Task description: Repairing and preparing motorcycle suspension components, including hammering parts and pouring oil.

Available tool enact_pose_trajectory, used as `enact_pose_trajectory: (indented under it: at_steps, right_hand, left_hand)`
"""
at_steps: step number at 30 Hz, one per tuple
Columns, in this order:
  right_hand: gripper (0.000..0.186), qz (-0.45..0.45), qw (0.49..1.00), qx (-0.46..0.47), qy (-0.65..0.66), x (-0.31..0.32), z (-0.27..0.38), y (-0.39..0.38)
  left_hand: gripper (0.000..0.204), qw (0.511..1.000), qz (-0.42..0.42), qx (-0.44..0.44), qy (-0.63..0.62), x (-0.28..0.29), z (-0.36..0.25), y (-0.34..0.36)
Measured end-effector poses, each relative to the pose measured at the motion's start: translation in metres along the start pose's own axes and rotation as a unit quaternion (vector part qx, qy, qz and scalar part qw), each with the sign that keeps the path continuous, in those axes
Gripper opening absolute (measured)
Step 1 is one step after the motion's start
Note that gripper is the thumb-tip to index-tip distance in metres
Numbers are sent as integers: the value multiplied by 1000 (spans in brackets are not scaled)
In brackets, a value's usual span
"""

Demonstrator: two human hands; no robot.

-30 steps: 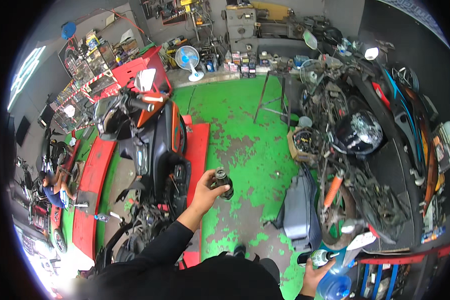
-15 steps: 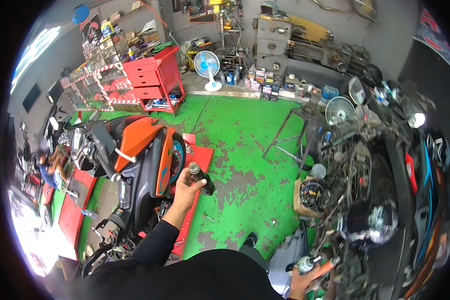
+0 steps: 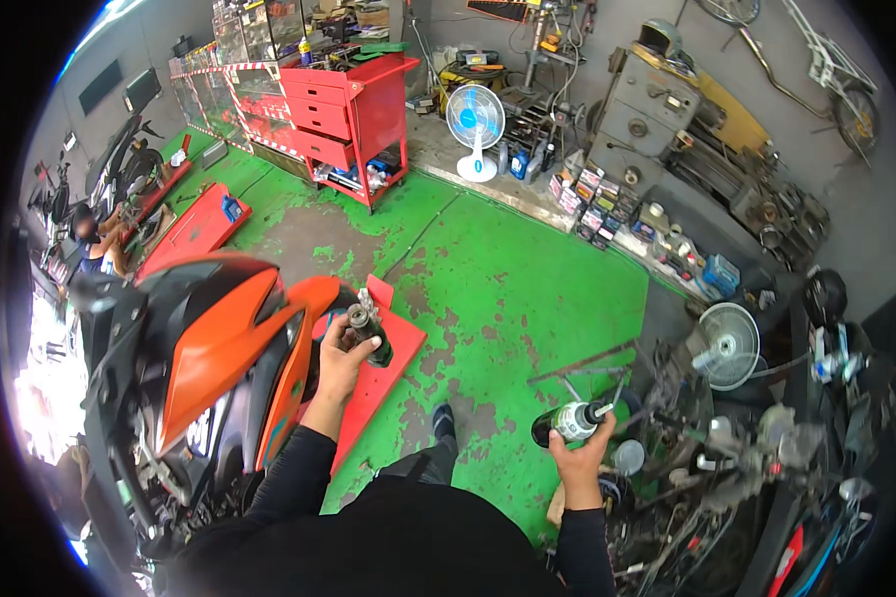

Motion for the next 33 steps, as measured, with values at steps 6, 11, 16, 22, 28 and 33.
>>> enact_pose_trajectory:
  at_steps: [6,11,16,22,28,33]
  right_hand:
    - [97,-10,999,-9,-48,-70,-46,170]
    - [92,-69,991,-17,-109,-92,-86,289]
    - [86,-28,997,-25,-65,-143,-137,437]
    - [89,115,988,-14,-104,-274,-164,674]
    - [86,250,957,51,-139,-478,-158,837]
    - [79,341,931,13,-129,-671,-205,903]
  left_hand:
    - [56,997,-40,67,28,-27,46,186]
    - [56,991,-77,24,106,-45,74,338]
    - [52,990,-133,40,18,-56,132,475]
    - [52,973,-217,52,51,-40,200,618]
    - [50,959,-267,63,67,10,291,760]
    - [49,962,-212,52,165,68,388,884]
Point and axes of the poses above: each hand's wrist, its own y-axis towards the middle knuckle, its own x-axis out of the back of the hand, z = x × y, the point moved 7 cm from there along y, towards the middle knuckle, and after that the axes turned 3 degrees about y, right-handed, at the moved point
